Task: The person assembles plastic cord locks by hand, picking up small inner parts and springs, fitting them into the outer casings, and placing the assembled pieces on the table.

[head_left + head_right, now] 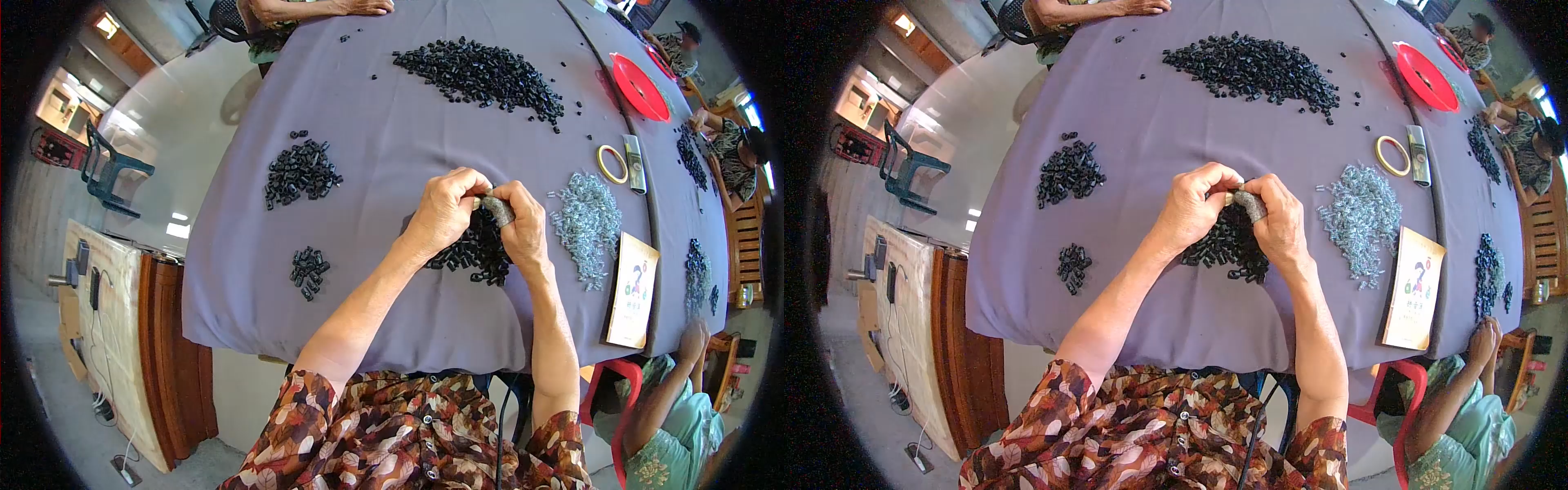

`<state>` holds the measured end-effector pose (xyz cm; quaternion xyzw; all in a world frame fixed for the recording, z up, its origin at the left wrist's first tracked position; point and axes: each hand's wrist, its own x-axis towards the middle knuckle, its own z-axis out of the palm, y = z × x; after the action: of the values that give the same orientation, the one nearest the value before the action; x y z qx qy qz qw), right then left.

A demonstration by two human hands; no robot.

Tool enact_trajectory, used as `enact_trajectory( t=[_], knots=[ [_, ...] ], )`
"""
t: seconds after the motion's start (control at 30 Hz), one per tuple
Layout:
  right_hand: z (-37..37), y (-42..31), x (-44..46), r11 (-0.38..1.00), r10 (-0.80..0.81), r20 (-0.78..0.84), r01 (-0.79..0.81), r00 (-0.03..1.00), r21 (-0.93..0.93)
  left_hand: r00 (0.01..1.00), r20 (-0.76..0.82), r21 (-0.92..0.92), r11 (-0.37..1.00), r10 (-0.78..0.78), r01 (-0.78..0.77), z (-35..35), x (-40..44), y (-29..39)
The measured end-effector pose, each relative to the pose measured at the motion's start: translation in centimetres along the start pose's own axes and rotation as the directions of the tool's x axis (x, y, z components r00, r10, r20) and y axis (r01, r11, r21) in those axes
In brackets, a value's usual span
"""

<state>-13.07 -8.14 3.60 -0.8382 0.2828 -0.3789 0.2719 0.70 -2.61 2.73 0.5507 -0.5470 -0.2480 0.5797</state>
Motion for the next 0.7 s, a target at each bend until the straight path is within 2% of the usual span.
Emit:
enact_trajectory(
  t=[0.03, 0.2, 0.3, 0.33, 0.43, 0.53, 0.67, 0.7],
  knots=[
    [0.0, 0.1, -0.1, 0.999, 0.043, 0.004, -0.043, 0.999, 0.033, 0.999, 0.0, 0.047, 0.998, 0.047, -0.047, 0.0, 0.0, 0.2],
    [0.1, 0.8, -0.4, 0.928, 0.256, 0.031, -0.254, 0.966, 0.273, 0.999, 0.028, -0.009, 0.999, 0.039, -0.038, -0.1, 0.0, 0.7],
    [-0.9, 0.9, 0.1, 0.698, 0.489, 0.256, -0.55, 0.834, 0.458, 0.992, 0.053, 0.039, 0.993, 0.11, -0.113, -0.3, 0.0, 0.7],
    [-1.2, 1.3, 0.1, 0.589, 0.464, 0.366, -0.59, 0.807, 0.552, 0.988, 0.063, 0.061, 0.988, 0.141, -0.145, -0.3, 0.0, 0.7],
    [-1.5, 1.6, 0.0, 0.391, 0.489, 0.472, -0.669, 0.733, 0.633, 0.986, 0.068, 0.015, 0.988, 0.152, -0.153, 0.0, 0.0, 0.9],
    [-1.2, 1.7, -0.1, 0.399, 0.472, 0.449, -0.638, 0.759, 0.659, 0.996, 0.089, -0.082, 0.997, 0.015, -0.008, -0.2, -0.1, 1.4],
    [-1.2, 2.0, -0.2, 0.439, 0.461, 0.414, -0.607, 0.785, 0.663, 0.996, 0.089, -0.129, 0.992, -0.003, 0.015, 0.0, -0.2, 1.3],
    [-1.1, 1.9, -0.2, 0.489, 0.47, 0.374, -0.588, 0.8, 0.644, 0.996, 0.092, -0.132, 0.991, -0.004, 0.016, 0.0, -0.1, 1.2]
  ],
)
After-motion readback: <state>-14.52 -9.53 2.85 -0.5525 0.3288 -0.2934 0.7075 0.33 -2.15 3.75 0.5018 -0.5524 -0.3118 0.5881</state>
